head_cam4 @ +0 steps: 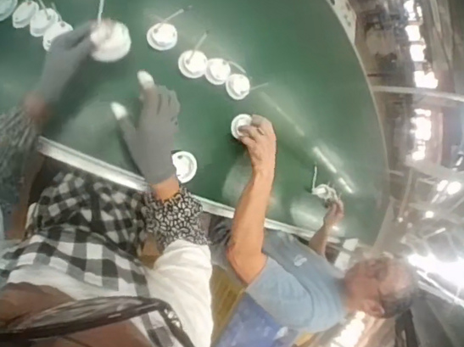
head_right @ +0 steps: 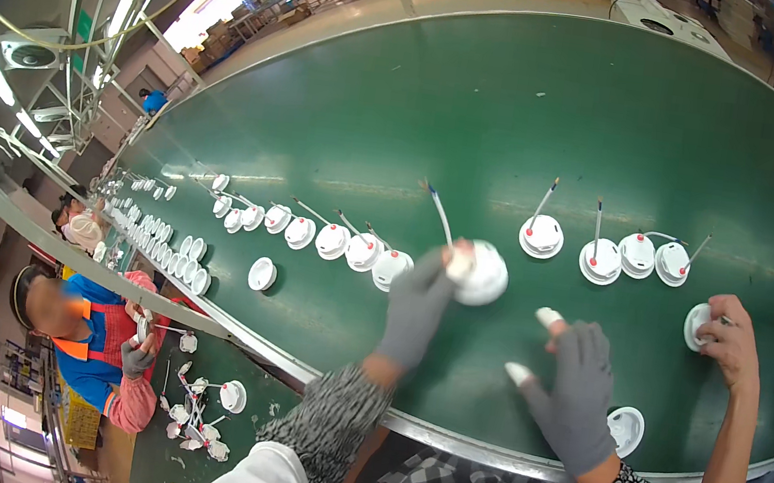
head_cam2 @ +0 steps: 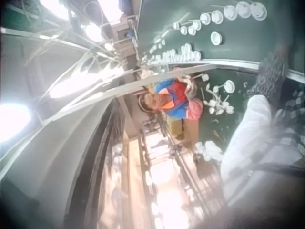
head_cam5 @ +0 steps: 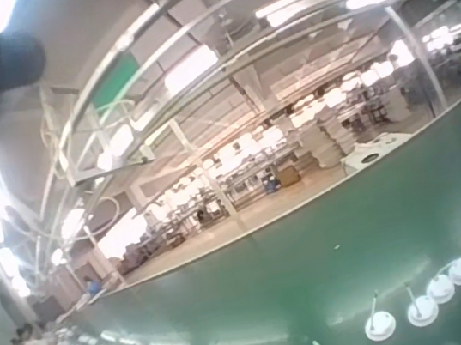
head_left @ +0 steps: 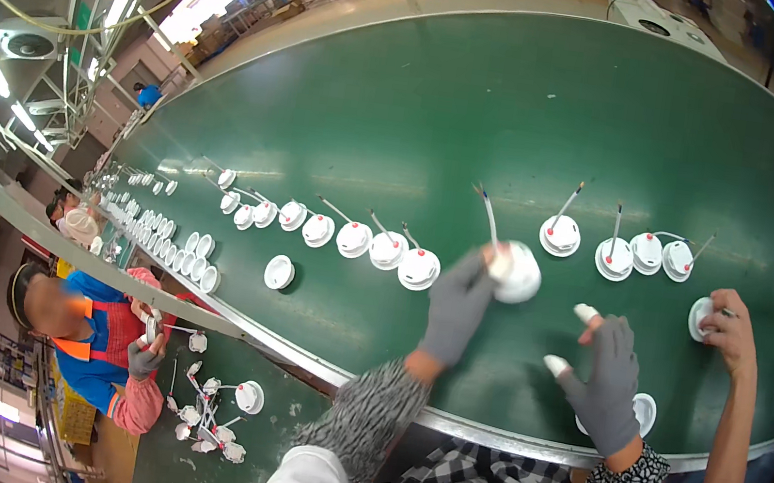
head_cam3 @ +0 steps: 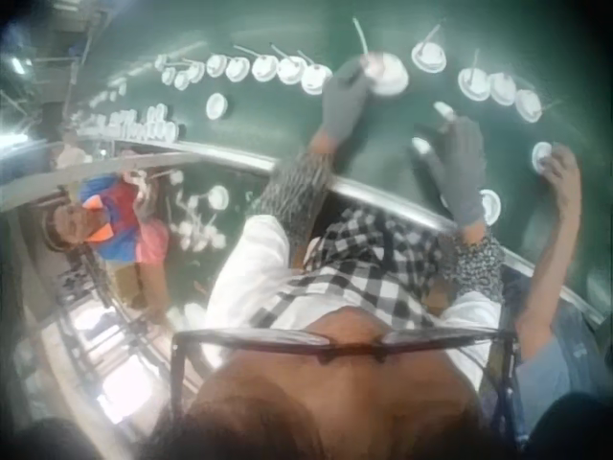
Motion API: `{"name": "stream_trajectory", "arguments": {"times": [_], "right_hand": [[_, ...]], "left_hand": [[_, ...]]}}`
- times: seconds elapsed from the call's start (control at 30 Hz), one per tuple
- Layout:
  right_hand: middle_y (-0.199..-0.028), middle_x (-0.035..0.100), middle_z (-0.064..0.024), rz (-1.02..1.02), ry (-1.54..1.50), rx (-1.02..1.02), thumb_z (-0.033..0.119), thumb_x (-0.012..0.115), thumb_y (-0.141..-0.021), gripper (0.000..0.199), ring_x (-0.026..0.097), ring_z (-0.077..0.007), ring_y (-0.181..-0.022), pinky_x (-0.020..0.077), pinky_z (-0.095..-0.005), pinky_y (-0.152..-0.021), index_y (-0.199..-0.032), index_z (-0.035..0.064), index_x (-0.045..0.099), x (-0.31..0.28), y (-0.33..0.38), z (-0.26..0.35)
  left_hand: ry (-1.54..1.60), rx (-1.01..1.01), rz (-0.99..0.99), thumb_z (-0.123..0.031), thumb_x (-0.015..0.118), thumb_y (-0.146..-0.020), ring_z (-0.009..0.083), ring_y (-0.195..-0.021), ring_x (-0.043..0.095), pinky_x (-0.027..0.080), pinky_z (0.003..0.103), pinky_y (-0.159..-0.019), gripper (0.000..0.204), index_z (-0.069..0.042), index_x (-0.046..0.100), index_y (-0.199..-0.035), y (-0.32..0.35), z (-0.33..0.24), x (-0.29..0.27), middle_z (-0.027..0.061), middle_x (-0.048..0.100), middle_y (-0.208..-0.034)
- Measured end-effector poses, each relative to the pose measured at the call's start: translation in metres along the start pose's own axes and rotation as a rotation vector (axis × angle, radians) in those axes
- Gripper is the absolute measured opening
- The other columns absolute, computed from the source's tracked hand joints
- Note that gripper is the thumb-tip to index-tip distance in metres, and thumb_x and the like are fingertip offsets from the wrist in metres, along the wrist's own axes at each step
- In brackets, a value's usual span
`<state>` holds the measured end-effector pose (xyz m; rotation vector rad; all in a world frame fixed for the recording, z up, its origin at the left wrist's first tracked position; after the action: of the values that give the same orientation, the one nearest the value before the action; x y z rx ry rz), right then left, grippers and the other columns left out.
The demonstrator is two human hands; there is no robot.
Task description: The person assembles LED light fixtures by inserting circuit boards into plastic housings, pressing the components together by hand, and placing the assembled lights onto the conveyor belt.
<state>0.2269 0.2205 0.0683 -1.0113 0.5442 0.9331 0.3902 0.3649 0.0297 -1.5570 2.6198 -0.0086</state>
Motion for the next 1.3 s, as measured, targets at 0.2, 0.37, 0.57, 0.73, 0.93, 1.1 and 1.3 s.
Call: {"name": "stream_trajectory", "arguments": {"times": [0.2,0.37,0.57,0.73,0.93,1.1,1.3], "right_hand": [[-0.085,0.049,-0.0075,0.128,-0.263,0.135,0.013,0.073,-0.074,0.05,0.051,-0.0246,-0.081,0.0422,-0.0365,-0.071,-0.119,0.0042,0.054,0.003,0.019,0.016],[-0.081,0.05,-0.0068,0.144,-0.348,0.27,0.013,0.071,-0.076,0.04,0.054,-0.023,-0.073,0.0449,-0.0333,-0.066,-0.113,0.005,0.057,-0.002,0.04,0.0],[-0.079,0.052,-0.0051,0.283,-0.531,0.225,0.016,0.07,-0.079,0.032,0.056,-0.0214,-0.068,0.0456,-0.0323,-0.061,-0.108,0.0077,0.059,0.021,0.034,0.036],[-0.077,0.053,-0.0053,0.288,-0.546,0.187,0.016,0.07,-0.078,0.03,0.057,-0.0208,-0.068,0.0464,-0.0313,-0.061,-0.105,0.0073,0.06,0.024,0.036,0.04],[-0.076,0.052,-0.003,0.212,-0.82,0.39,0.014,0.065,-0.086,0.035,0.052,-0.0105,-0.069,0.0444,-0.0273,-0.064,-0.117,0.0014,0.056,0.041,0.031,0.037],[-0.077,0.049,-0.0023,0.169,-0.961,0.448,0.016,0.061,-0.089,0.037,0.048,-0.0101,-0.07,0.043,-0.0258,-0.066,-0.121,-0.0008,0.05,0.062,0.024,0.046],[-0.073,0.048,-0.0016,0.213,-0.989,0.453,0.017,0.052,-0.095,0.03,0.046,-0.0078,-0.065,0.0412,-0.0262,-0.061,-0.119,-0.0007,0.05,0.063,0.026,0.047]], "left_hand": [[-0.534,0.306,-0.203,-0.02,0.066,-0.089,0.0151,-0.103,0.058,0.045,0.027,-0.09,0.039,0.002,0.055,-0.119,-0.061,0.076,-0.016,0.0086,0.061,-0.116],[-0.439,0.399,-0.618,-0.018,0.074,-0.081,0.026,-0.114,0.051,0.04,0.037,-0.101,0.059,0.001,0.045,-0.129,0.006,0.057,-0.053,0.0167,0.051,-0.123],[-0.965,0.033,-0.695,-0.033,0.064,-0.087,0.032,-0.122,0.045,0.032,0.041,-0.105,0.054,0.004,0.049,-0.124,-0.047,0.088,-0.103,0.0219,0.049,-0.125],[-0.393,0.121,-0.576,-0.03,0.044,-0.099,0.0269,-0.12,0.05,0.04,0.039,-0.099,0.036,0.0,0.057,-0.116,-0.039,0.069,-0.088,0.0157,0.057,-0.125],[1.209,-0.322,-0.021,-0.029,0.047,-0.1,0.0288,-0.122,0.051,0.045,0.046,-0.102,0.042,-0.003,0.045,-0.133,0.07,0.033,-0.055,0.0172,0.051,-0.133],[0.478,-0.177,0.052,-0.024,0.063,-0.092,0.024,-0.121,0.052,0.046,0.037,-0.101,0.051,-0.003,0.043,-0.134,0.108,0.051,-0.033,0.015,0.054,-0.13],[-0.076,-0.202,0.134,-0.028,0.044,-0.101,0.0325,-0.125,0.049,0.043,0.046,-0.107,0.045,-0.001,0.039,-0.136,0.121,0.021,-0.03,0.0205,0.047,-0.135]]}}
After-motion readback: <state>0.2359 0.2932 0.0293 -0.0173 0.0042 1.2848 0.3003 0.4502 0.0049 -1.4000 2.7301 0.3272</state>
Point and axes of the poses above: each hand's wrist, its own y-axis away from the middle knuckle, its own x-axis out of the palm, z = x × y, the point moved 2 cm from there along -y, towards the middle knuckle
